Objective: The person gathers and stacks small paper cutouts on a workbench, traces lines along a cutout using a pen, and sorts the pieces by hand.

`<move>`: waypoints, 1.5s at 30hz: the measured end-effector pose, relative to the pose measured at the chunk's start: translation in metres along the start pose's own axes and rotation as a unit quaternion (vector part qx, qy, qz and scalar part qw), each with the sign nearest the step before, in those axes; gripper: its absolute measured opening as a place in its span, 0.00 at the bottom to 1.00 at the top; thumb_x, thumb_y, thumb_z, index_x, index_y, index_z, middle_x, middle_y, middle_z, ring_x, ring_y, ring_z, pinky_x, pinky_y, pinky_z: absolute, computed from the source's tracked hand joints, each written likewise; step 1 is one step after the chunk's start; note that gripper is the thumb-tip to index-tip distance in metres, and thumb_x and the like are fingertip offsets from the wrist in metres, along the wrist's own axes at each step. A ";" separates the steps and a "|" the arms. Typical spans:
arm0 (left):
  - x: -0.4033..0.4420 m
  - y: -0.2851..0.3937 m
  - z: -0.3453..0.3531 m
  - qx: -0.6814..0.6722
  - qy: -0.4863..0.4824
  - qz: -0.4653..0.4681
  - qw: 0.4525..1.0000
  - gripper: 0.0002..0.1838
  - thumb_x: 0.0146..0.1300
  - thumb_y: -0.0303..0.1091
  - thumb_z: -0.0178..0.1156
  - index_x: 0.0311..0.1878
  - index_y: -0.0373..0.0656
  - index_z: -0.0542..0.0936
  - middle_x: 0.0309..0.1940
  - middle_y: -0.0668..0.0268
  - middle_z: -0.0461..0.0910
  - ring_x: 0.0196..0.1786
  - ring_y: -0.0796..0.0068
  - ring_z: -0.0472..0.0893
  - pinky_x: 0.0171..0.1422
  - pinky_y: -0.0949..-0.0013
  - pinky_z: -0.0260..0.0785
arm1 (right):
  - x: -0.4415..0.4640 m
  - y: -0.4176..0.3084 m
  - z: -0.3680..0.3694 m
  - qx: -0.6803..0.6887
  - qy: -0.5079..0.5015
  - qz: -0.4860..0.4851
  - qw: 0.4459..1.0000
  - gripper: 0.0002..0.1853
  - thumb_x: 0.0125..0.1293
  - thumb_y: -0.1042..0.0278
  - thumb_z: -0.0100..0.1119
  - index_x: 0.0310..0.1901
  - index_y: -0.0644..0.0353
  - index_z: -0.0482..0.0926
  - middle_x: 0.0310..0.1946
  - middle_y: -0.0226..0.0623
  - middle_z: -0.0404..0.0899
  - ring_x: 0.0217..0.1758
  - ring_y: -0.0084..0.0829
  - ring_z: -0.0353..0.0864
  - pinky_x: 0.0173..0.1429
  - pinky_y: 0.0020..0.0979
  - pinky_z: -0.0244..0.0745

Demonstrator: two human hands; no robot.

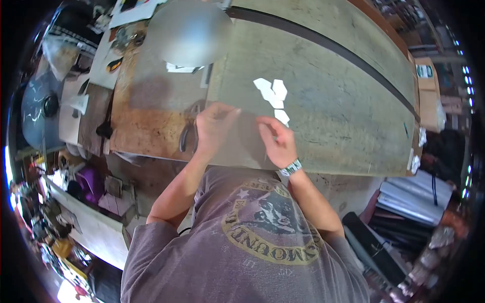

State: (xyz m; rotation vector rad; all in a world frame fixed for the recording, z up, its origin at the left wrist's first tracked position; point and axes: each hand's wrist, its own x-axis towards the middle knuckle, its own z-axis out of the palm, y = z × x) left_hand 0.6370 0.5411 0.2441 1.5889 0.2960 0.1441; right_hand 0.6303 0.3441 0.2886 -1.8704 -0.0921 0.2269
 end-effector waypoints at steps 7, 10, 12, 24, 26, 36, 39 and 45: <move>0.006 0.030 0.030 -0.019 -0.029 0.006 0.999 0.04 0.68 0.22 0.73 0.40 0.35 0.85 0.32 0.72 0.85 0.34 0.89 0.77 0.39 0.80 0.70 | 0.024 -0.010 -0.009 0.175 -0.010 0.092 0.980 0.13 0.79 0.69 0.62 0.58 0.68 0.82 0.41 0.29 0.87 0.42 0.20 0.86 0.48 0.23 0.82; 0.008 0.028 0.040 0.005 -0.050 0.041 0.998 0.04 0.65 0.25 0.73 0.40 0.36 0.87 0.34 0.67 0.87 0.37 0.83 0.82 0.44 0.74 0.75 | 0.027 -0.017 -0.017 0.215 -0.001 0.102 0.971 0.12 0.78 0.68 0.64 0.56 0.66 0.82 0.39 0.28 0.87 0.39 0.19 0.85 0.45 0.22 0.81; 0.007 0.029 0.046 0.030 -0.059 0.082 0.994 0.05 0.63 0.26 0.74 0.40 0.37 0.87 0.35 0.65 0.88 0.39 0.78 0.84 0.47 0.70 0.77 | 0.030 -0.014 -0.017 0.187 0.002 0.061 0.980 0.11 0.78 0.67 0.65 0.53 0.66 0.83 0.38 0.28 0.87 0.37 0.18 0.84 0.43 0.22 0.80; -0.016 0.054 0.064 0.021 -0.084 0.109 0.990 0.06 0.62 0.20 0.74 0.38 0.35 0.85 0.36 0.65 0.85 0.36 0.81 0.79 0.41 0.74 0.73 | 0.012 0.005 -0.033 0.327 -0.023 0.090 0.940 0.14 0.83 0.62 0.57 0.46 0.64 0.85 0.35 0.30 0.87 0.35 0.20 0.84 0.42 0.25 0.79; -0.016 0.050 0.064 0.037 -0.081 0.129 0.988 0.06 0.62 0.21 0.75 0.37 0.35 0.85 0.36 0.65 0.85 0.35 0.81 0.79 0.41 0.74 0.73 | 0.009 0.004 -0.033 0.322 -0.013 0.095 0.942 0.13 0.83 0.62 0.57 0.46 0.64 0.85 0.35 0.30 0.87 0.35 0.20 0.84 0.43 0.25 0.79; -0.023 0.012 0.055 0.128 -0.103 0.110 0.980 0.06 0.63 0.23 0.74 0.38 0.36 0.84 0.34 0.65 0.85 0.35 0.80 0.80 0.40 0.73 0.73 | -0.011 0.033 -0.071 -0.024 0.040 0.098 0.994 0.15 0.76 0.59 0.65 0.47 0.65 0.86 0.35 0.39 0.89 0.35 0.34 0.87 0.40 0.35 0.80; 0.003 -0.020 0.051 0.187 -0.102 0.099 0.972 0.06 0.66 0.26 0.72 0.43 0.36 0.84 0.36 0.63 0.85 0.37 0.71 0.83 0.43 0.68 0.76 | -0.008 0.062 -0.077 -0.216 0.092 0.101 0.967 0.16 0.72 0.57 0.68 0.47 0.64 0.85 0.38 0.44 0.88 0.39 0.48 0.88 0.43 0.45 0.81; 0.092 -0.024 0.085 0.379 -0.115 0.258 0.881 0.14 0.68 0.31 0.68 0.55 0.41 0.85 0.56 0.56 0.80 0.60 0.52 0.80 0.62 0.54 0.75 | 0.013 0.080 -0.043 -0.381 0.096 0.056 0.918 0.25 0.66 0.51 0.73 0.58 0.56 0.78 0.54 0.48 0.78 0.50 0.56 0.85 0.49 0.54 0.82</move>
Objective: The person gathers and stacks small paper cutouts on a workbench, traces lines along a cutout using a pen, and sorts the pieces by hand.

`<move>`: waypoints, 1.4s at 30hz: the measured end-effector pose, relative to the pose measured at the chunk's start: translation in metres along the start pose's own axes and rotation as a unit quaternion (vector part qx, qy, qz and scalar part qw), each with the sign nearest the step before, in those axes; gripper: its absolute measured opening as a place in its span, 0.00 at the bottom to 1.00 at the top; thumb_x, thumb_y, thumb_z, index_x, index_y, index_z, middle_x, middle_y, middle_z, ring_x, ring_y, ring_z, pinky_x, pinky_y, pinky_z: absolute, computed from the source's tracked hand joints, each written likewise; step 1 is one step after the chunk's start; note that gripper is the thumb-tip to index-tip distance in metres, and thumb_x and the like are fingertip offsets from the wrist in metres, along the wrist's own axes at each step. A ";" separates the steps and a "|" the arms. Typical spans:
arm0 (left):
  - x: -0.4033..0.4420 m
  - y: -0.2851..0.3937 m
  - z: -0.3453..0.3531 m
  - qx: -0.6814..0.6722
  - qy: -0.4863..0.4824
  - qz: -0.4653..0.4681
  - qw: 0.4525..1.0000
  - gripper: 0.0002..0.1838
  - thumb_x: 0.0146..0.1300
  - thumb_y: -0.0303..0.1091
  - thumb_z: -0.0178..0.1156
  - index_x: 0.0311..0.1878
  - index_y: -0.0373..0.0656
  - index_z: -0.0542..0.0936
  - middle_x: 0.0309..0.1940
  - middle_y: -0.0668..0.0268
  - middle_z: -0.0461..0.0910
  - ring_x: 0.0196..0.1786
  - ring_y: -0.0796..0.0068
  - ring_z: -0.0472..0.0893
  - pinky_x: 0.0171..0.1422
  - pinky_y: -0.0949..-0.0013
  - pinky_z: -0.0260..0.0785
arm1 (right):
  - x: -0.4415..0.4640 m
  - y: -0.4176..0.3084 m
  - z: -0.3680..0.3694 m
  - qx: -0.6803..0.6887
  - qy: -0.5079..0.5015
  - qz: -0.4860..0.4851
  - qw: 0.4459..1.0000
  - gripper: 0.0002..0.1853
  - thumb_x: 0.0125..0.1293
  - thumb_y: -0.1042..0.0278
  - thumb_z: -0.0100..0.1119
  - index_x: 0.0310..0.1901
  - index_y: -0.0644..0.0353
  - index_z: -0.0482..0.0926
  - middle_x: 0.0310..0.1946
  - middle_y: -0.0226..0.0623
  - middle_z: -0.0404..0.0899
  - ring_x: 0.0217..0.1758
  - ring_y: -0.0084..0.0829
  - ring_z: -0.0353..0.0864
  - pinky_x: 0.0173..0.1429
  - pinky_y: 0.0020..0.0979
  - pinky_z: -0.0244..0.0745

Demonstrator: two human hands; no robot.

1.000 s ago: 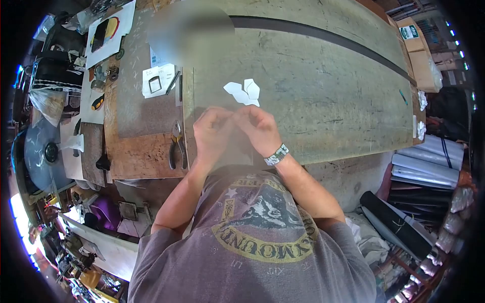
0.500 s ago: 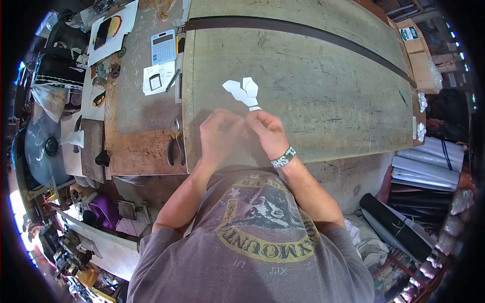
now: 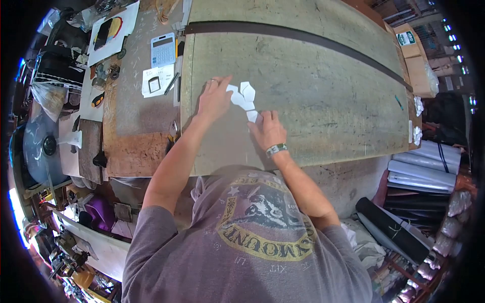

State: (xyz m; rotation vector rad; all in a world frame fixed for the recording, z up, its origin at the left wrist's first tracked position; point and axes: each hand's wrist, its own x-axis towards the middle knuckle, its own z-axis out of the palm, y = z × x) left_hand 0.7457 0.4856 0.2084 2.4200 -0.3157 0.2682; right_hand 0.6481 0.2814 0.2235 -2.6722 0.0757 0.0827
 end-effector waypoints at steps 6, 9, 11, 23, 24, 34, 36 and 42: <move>0.011 -0.016 -0.004 -0.043 -0.113 -0.034 0.992 0.13 0.65 0.32 0.70 0.52 0.42 0.85 0.51 0.55 0.80 0.61 0.53 0.79 0.64 0.53 0.75 | 0.008 0.009 -0.002 0.084 -0.011 0.040 0.996 0.24 0.63 0.56 0.75 0.56 0.56 0.78 0.54 0.46 0.78 0.51 0.55 0.85 0.52 0.53 0.81; 0.017 -0.031 0.000 -0.146 -0.126 -0.086 0.977 0.11 0.63 0.27 0.71 0.48 0.40 0.84 0.41 0.59 0.83 0.49 0.59 0.83 0.54 0.59 0.76 | 0.013 0.016 -0.005 0.138 0.003 0.059 0.989 0.21 0.61 0.59 0.77 0.50 0.58 0.80 0.49 0.45 0.79 0.48 0.51 0.84 0.51 0.49 0.80; 0.016 -0.024 -0.010 -0.259 -0.151 -0.169 0.939 0.09 0.64 0.24 0.72 0.45 0.39 0.83 0.33 0.64 0.82 0.37 0.72 0.82 0.43 0.70 0.74 | 0.017 0.029 0.004 0.186 0.020 0.045 0.981 0.18 0.62 0.64 0.76 0.47 0.59 0.79 0.44 0.46 0.81 0.44 0.51 0.84 0.47 0.48 0.79; 0.004 0.014 -0.017 0.014 -0.168 -0.092 0.981 0.17 0.64 0.35 0.73 0.53 0.43 0.81 0.54 0.56 0.83 0.55 0.51 0.83 0.60 0.52 0.74 | -0.004 0.025 -0.003 0.173 -0.021 0.066 0.982 0.20 0.62 0.65 0.76 0.52 0.55 0.78 0.42 0.45 0.82 0.42 0.57 0.84 0.47 0.50 0.80; 0.002 0.010 -0.018 -0.011 -0.175 -0.100 0.979 0.17 0.64 0.35 0.73 0.52 0.42 0.81 0.54 0.56 0.83 0.54 0.51 0.82 0.59 0.51 0.74 | -0.005 0.021 -0.002 0.159 -0.010 0.070 0.985 0.20 0.62 0.66 0.75 0.54 0.56 0.78 0.46 0.46 0.80 0.45 0.57 0.84 0.48 0.51 0.80; 0.061 0.025 0.008 -0.027 -0.289 -0.014 0.957 0.25 0.64 0.33 0.73 0.64 0.45 0.81 0.68 0.49 0.78 0.71 0.47 0.77 0.70 0.52 0.73 | 0.001 0.020 -0.003 0.126 -0.020 0.048 0.991 0.19 0.61 0.66 0.76 0.49 0.57 0.76 0.49 0.47 0.77 0.47 0.56 0.83 0.48 0.52 0.80; 0.060 0.012 0.028 0.043 -0.283 0.068 0.956 0.26 0.62 0.34 0.75 0.63 0.45 0.81 0.65 0.49 0.79 0.70 0.46 0.77 0.71 0.51 0.71 | 0.001 0.022 -0.003 0.116 -0.038 0.073 0.990 0.17 0.61 0.68 0.75 0.44 0.58 0.75 0.39 0.46 0.82 0.44 0.54 0.84 0.46 0.51 0.79; 0.067 0.012 0.015 -0.025 -0.244 0.037 0.969 0.15 0.62 0.31 0.74 0.49 0.40 0.82 0.44 0.53 0.82 0.56 0.50 0.82 0.61 0.53 0.74 | -0.007 0.017 -0.018 0.237 -0.071 0.097 0.964 0.15 0.63 0.68 0.74 0.46 0.59 0.78 0.33 0.45 0.86 0.37 0.51 0.85 0.43 0.46 0.79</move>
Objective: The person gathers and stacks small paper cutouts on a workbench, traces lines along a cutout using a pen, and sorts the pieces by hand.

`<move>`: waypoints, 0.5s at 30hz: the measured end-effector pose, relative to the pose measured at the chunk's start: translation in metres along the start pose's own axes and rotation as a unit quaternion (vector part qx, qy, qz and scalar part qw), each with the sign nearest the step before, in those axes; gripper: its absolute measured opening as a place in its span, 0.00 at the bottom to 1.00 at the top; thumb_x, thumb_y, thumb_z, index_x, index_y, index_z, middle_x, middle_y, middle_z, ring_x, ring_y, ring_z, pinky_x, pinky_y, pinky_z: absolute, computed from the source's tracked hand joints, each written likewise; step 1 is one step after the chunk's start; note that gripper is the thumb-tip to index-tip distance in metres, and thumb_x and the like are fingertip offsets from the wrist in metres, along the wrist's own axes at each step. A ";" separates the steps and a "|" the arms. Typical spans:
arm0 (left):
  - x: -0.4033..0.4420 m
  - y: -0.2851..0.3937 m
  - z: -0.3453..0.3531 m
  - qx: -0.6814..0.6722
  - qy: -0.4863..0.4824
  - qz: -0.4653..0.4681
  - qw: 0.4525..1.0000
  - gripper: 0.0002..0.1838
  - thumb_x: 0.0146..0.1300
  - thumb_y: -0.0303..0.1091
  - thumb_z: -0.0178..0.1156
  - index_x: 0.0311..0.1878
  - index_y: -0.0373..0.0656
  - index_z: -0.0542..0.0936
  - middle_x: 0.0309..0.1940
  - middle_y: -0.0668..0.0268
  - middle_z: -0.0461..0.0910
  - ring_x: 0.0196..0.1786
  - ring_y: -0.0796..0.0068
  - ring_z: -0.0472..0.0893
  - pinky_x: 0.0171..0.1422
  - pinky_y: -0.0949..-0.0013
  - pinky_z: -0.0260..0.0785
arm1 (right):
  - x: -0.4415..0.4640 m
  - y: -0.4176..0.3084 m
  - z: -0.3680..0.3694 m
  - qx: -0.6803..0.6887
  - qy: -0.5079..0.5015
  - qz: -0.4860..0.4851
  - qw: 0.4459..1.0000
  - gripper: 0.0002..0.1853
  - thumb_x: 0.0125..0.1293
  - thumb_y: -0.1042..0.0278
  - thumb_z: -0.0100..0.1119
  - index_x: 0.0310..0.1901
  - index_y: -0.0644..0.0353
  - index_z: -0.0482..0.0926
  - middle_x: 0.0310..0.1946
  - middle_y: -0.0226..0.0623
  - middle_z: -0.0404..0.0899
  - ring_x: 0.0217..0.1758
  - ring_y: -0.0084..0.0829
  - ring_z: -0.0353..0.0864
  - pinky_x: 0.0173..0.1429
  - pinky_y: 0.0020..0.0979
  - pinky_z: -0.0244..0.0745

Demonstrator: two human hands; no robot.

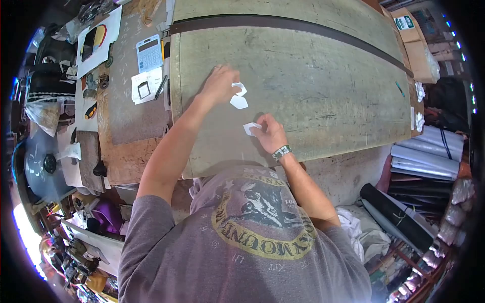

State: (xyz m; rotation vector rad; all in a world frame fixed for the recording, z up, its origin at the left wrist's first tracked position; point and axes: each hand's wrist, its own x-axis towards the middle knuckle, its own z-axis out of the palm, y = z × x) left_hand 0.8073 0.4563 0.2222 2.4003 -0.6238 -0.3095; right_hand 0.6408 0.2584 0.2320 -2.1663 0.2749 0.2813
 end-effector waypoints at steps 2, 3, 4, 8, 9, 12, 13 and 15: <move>-0.003 -0.025 0.006 -0.109 0.018 -0.038 0.993 0.12 0.64 0.32 0.73 0.44 0.38 0.81 0.37 0.57 0.85 0.43 0.63 0.84 0.47 0.60 0.75 | 0.004 -0.010 -0.005 0.024 -0.005 -0.022 0.999 0.15 0.64 0.67 0.74 0.48 0.59 0.80 0.35 0.46 0.86 0.38 0.51 0.86 0.44 0.46 0.79; -0.011 -0.036 0.004 -0.206 0.042 -0.051 0.976 0.12 0.65 0.33 0.73 0.43 0.37 0.81 0.36 0.59 0.85 0.39 0.69 0.83 0.42 0.65 0.73 | 0.009 -0.016 -0.006 0.028 -0.004 -0.041 0.999 0.15 0.64 0.67 0.73 0.49 0.59 0.80 0.36 0.47 0.87 0.39 0.51 0.86 0.45 0.46 0.80; -0.025 -0.040 0.002 -0.302 0.062 -0.066 0.949 0.12 0.67 0.34 0.73 0.41 0.37 0.81 0.36 0.62 0.86 0.34 0.76 0.82 0.38 0.70 0.72 | 0.014 -0.020 -0.005 0.033 -0.003 -0.058 0.998 0.15 0.64 0.67 0.73 0.50 0.59 0.81 0.36 0.48 0.87 0.40 0.51 0.87 0.46 0.47 0.80; -0.079 -0.028 -0.016 -0.339 0.103 -0.222 0.908 0.11 0.70 0.33 0.71 0.49 0.36 0.83 0.38 0.64 0.88 0.31 0.81 0.82 0.34 0.76 0.72 | 0.051 -0.028 0.014 -0.045 0.012 -0.109 0.993 0.17 0.66 0.66 0.70 0.55 0.58 0.82 0.44 0.50 0.87 0.49 0.54 0.88 0.53 0.51 0.81; -0.093 -0.035 -0.014 -0.350 0.112 -0.242 0.898 0.12 0.71 0.33 0.71 0.51 0.36 0.84 0.38 0.64 0.88 0.31 0.81 0.83 0.34 0.77 0.73 | 0.053 -0.028 0.019 -0.070 0.026 -0.097 0.992 0.18 0.66 0.66 0.70 0.56 0.57 0.82 0.47 0.50 0.87 0.50 0.54 0.87 0.53 0.51 0.81; -0.123 -0.035 -0.016 -0.407 0.138 -0.259 0.865 0.16 0.71 0.35 0.71 0.54 0.34 0.83 0.40 0.63 0.88 0.34 0.79 0.86 0.35 0.75 0.76 | 0.065 -0.025 0.039 -0.119 0.041 -0.104 0.987 0.19 0.63 0.67 0.73 0.56 0.54 0.82 0.56 0.49 0.82 0.53 0.56 0.86 0.55 0.51 0.81; -0.128 -0.032 -0.019 -0.416 0.144 -0.259 0.860 0.17 0.71 0.35 0.72 0.55 0.34 0.83 0.41 0.63 0.89 0.35 0.79 0.86 0.36 0.75 0.77 | 0.065 -0.026 0.039 -0.116 0.045 -0.112 0.986 0.19 0.62 0.67 0.73 0.54 0.55 0.81 0.56 0.50 0.81 0.53 0.56 0.86 0.55 0.51 0.81; -0.138 -0.024 -0.023 -0.437 0.153 -0.259 0.848 0.18 0.71 0.36 0.72 0.56 0.34 0.83 0.42 0.62 0.89 0.36 0.77 0.87 0.37 0.75 0.78 | 0.065 -0.027 0.037 -0.113 0.052 -0.124 0.984 0.18 0.61 0.69 0.75 0.51 0.56 0.81 0.57 0.50 0.80 0.53 0.55 0.85 0.55 0.50 0.81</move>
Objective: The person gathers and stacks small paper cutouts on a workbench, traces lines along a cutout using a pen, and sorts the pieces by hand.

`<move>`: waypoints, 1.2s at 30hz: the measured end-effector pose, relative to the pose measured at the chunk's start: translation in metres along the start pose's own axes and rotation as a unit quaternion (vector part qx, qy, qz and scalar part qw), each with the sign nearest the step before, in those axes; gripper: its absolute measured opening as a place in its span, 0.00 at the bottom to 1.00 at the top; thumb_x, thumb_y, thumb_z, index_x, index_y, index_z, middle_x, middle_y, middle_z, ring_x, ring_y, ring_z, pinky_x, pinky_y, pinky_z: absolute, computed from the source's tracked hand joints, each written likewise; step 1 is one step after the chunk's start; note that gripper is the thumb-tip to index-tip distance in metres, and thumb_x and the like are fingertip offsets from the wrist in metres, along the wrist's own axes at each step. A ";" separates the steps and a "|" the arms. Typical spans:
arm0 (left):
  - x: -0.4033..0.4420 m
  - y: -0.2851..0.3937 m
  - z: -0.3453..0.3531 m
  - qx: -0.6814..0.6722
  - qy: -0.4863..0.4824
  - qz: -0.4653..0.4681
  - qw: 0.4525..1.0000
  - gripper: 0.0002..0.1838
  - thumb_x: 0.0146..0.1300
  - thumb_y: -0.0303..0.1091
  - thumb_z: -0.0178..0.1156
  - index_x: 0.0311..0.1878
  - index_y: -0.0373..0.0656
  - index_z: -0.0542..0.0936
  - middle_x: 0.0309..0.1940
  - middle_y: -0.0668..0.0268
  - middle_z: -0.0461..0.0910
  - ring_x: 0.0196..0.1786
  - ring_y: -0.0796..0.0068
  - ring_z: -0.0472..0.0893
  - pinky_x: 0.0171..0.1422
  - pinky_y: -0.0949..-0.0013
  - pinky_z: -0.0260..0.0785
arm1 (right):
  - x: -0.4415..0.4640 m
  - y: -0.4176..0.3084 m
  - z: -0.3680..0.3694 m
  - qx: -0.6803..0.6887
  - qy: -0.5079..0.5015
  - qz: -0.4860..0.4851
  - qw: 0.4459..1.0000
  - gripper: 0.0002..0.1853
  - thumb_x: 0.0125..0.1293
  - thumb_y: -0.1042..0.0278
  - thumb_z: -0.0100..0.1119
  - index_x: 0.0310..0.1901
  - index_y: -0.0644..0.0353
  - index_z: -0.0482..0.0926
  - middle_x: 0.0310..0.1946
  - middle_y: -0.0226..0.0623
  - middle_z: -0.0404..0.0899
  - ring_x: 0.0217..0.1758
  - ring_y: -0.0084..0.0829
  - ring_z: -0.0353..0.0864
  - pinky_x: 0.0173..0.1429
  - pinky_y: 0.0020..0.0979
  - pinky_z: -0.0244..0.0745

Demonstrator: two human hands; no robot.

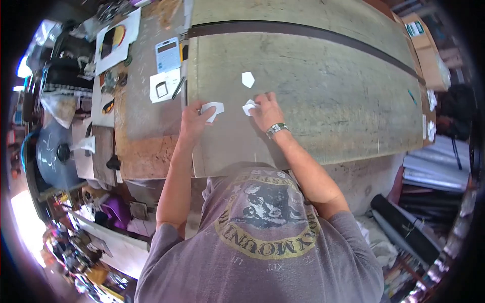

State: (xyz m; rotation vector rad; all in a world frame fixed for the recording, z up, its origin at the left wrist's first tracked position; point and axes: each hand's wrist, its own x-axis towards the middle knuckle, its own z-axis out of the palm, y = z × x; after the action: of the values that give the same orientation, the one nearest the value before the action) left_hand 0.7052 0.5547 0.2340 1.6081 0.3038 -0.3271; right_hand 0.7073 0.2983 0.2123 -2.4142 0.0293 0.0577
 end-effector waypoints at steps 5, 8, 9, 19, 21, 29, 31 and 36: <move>-0.020 0.011 0.014 -0.089 0.003 -0.028 0.996 0.22 0.77 0.41 0.65 0.64 0.34 0.78 0.50 0.58 0.87 0.43 0.70 0.88 0.43 0.69 0.80 | 0.036 0.005 -0.009 0.093 -0.069 0.036 0.993 0.14 0.60 0.69 0.76 0.43 0.59 0.78 0.39 0.47 0.87 0.45 0.53 0.88 0.51 0.46 0.83; -0.027 0.014 0.016 -0.210 -0.018 -0.026 0.977 0.27 0.80 0.49 0.58 0.67 0.33 0.75 0.54 0.55 0.86 0.48 0.65 0.88 0.46 0.65 0.81 | 0.070 0.011 0.001 0.142 -0.019 0.009 0.990 0.17 0.61 0.66 0.77 0.49 0.57 0.82 0.40 0.46 0.88 0.48 0.53 0.88 0.53 0.46 0.83; -0.025 0.009 0.014 -0.246 -0.024 -0.027 0.969 0.29 0.81 0.52 0.56 0.68 0.33 0.74 0.55 0.54 0.85 0.49 0.63 0.88 0.47 0.64 0.81 | 0.077 0.013 0.006 0.091 -0.005 -0.002 0.996 0.19 0.61 0.65 0.77 0.52 0.55 0.82 0.45 0.46 0.86 0.51 0.54 0.87 0.55 0.47 0.83; -0.036 -0.041 -0.009 -0.382 -0.003 -0.128 0.915 0.29 0.80 0.64 0.49 0.46 0.43 0.78 0.37 0.60 0.82 0.37 0.61 0.82 0.41 0.60 0.74 | 0.085 0.007 0.022 0.007 0.015 -0.005 1.000 0.22 0.59 0.64 0.77 0.53 0.54 0.79 0.58 0.47 0.79 0.57 0.56 0.84 0.58 0.51 0.81; -0.044 -0.037 -0.007 -0.447 -0.008 -0.171 0.878 0.25 0.80 0.59 0.52 0.39 0.45 0.78 0.33 0.62 0.80 0.36 0.62 0.80 0.40 0.61 0.72 | 0.089 0.010 0.023 0.002 0.002 -0.015 1.000 0.21 0.59 0.66 0.77 0.52 0.55 0.79 0.53 0.47 0.82 0.56 0.55 0.84 0.57 0.51 0.81; -0.059 -0.024 -0.004 -0.635 -0.006 -0.217 0.742 0.16 0.77 0.45 0.52 0.41 0.42 0.81 0.43 0.54 0.86 0.47 0.51 0.86 0.53 0.54 0.81 | 0.061 -0.005 0.018 0.094 -0.005 -0.057 0.994 0.24 0.61 0.68 0.76 0.56 0.58 0.76 0.45 0.50 0.88 0.46 0.52 0.89 0.52 0.44 0.83; -0.064 -0.022 -0.005 -0.597 0.020 -0.208 0.775 0.18 0.79 0.45 0.50 0.43 0.41 0.81 0.45 0.53 0.86 0.49 0.50 0.86 0.55 0.54 0.81 | 0.038 -0.027 0.004 0.110 -0.028 -0.058 0.992 0.26 0.62 0.69 0.74 0.61 0.58 0.75 0.45 0.44 0.88 0.46 0.39 0.90 0.52 0.37 0.83; -0.063 -0.024 -0.005 -0.548 0.010 -0.223 0.806 0.23 0.82 0.47 0.45 0.58 0.37 0.80 0.52 0.52 0.85 0.55 0.50 0.84 0.64 0.50 0.77 | -0.016 -0.095 -0.025 0.197 -0.083 -0.112 0.970 0.29 0.65 0.71 0.72 0.66 0.61 0.74 0.47 0.39 0.86 0.45 0.28 0.86 0.49 0.31 0.81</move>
State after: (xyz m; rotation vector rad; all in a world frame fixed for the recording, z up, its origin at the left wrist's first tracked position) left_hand 0.6375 0.5614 0.2363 0.3715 0.7339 -0.3841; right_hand 0.6958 0.3528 0.2943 -1.9943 -0.2827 0.1364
